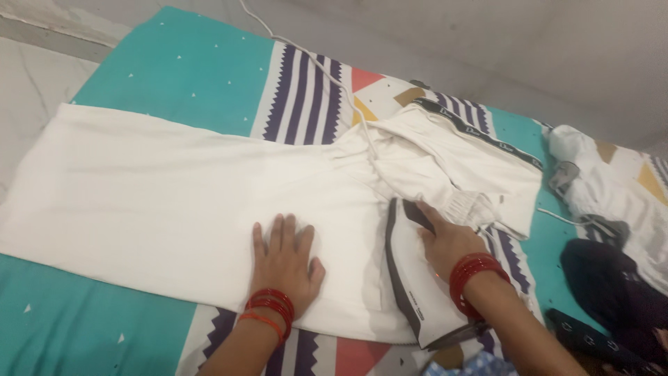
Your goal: The person irons a white pair of shorts on a patterned bedsheet. They repeatedly smooth the fabric with their hands, use an electric iron to press the garment, and fold the shorts into a compact shape.
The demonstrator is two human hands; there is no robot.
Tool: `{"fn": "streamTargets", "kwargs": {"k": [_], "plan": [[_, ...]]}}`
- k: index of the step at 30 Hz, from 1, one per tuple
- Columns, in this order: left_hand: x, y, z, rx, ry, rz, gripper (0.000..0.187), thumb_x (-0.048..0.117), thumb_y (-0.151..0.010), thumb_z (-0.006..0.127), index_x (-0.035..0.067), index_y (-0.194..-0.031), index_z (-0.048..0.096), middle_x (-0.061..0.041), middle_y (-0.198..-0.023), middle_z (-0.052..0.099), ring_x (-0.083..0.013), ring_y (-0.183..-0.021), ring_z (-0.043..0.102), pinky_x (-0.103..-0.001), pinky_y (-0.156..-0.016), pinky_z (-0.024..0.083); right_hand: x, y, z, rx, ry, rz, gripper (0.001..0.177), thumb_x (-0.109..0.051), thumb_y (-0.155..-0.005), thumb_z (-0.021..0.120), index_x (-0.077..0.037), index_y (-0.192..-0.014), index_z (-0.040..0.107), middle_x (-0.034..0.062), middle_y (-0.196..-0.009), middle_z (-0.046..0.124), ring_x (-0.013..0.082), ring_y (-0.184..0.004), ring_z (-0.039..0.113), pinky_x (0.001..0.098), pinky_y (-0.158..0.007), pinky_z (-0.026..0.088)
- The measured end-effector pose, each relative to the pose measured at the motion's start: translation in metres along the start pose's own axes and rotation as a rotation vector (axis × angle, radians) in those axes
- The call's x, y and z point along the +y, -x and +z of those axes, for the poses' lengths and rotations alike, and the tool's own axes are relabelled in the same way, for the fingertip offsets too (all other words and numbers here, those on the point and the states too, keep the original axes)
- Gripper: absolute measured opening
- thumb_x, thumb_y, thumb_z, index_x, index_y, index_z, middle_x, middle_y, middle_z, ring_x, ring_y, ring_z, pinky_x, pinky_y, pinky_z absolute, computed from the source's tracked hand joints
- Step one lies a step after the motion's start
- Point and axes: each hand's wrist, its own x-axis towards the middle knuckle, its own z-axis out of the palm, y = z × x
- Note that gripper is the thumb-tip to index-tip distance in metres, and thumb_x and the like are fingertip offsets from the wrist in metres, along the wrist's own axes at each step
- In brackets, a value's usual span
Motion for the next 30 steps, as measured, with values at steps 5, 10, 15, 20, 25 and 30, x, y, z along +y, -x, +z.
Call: {"fn": "streamTargets", "kwargs": {"k": [5,10,15,20,25,30], "plan": [[-0.001,0.002,0.002,0.026,0.007,0.011,0.063,0.037,-0.087,0.050,0.009,-0.143,0.048,-0.023,-0.155,0.037,-0.0377,-0.144,0.027,-0.063,-0.118,0.011,0.016,0.028,0.009,0.017,0.061,-0.175,0.058,-0.039,-0.097,0.051,-0.041,-0.153,0.036,0.0232,-0.089,0.074,0.0429,-0.089,0.072,0.0522,-0.088,0.054],[-0.002,-0.004,-0.003,-0.002,0.010,0.015,0.063,0.036,-0.086,0.050,0.009,-0.142,0.048,-0.023,-0.155,0.036,-0.0395,-0.148,0.025,-0.063,-0.116,0.011,-0.001,0.020,-0.005,-0.020,0.059,-0.128,0.057,-0.041,-0.099,0.050,-0.043,-0.154,0.036,0.0256,-0.086,0.074,0.0424,-0.087,0.073,0.0507,-0.088,0.055],[-0.003,0.000,-0.001,0.024,0.009,0.030,0.062,0.037,-0.086,0.050,0.008,-0.141,0.049,-0.022,-0.153,0.038,-0.0374,-0.143,0.027,-0.064,-0.116,0.013,-0.040,-0.013,-0.018,0.095,0.046,-0.298,0.054,-0.037,-0.097,0.052,-0.038,-0.150,0.042,0.0239,-0.091,0.072,0.0443,-0.089,0.070,0.0535,-0.084,0.054],[-0.003,-0.003,-0.002,0.017,-0.015,0.031,0.062,0.037,-0.087,0.049,0.009,-0.142,0.049,-0.022,-0.154,0.037,-0.0386,-0.148,0.026,-0.063,-0.115,0.013,-0.055,-0.019,-0.025,0.048,0.086,-0.357,0.055,-0.036,-0.098,0.050,-0.029,-0.151,0.040,0.0240,-0.092,0.073,0.0448,-0.090,0.069,0.0542,-0.085,0.053],[-0.004,-0.001,0.001,-0.022,-0.024,0.016,0.063,0.038,-0.088,0.048,0.009,-0.144,0.046,-0.021,-0.156,0.034,-0.0376,-0.149,0.024,-0.062,-0.116,0.012,-0.011,0.011,-0.018,-0.096,0.188,-0.431,0.059,-0.042,-0.095,0.052,-0.022,-0.150,0.042,0.0206,-0.091,0.073,0.0416,-0.088,0.069,0.0526,-0.084,0.053],[-0.007,-0.002,0.004,0.146,0.011,0.071,0.067,0.037,-0.087,0.048,0.003,-0.144,0.042,-0.025,-0.156,0.034,-0.0383,-0.146,0.029,-0.064,-0.117,0.016,0.021,0.033,-0.020,-0.125,0.212,-0.456,0.065,-0.046,-0.091,0.052,-0.027,-0.152,0.040,0.0175,-0.096,0.073,0.0394,-0.085,0.072,0.0498,-0.080,0.056]]}}
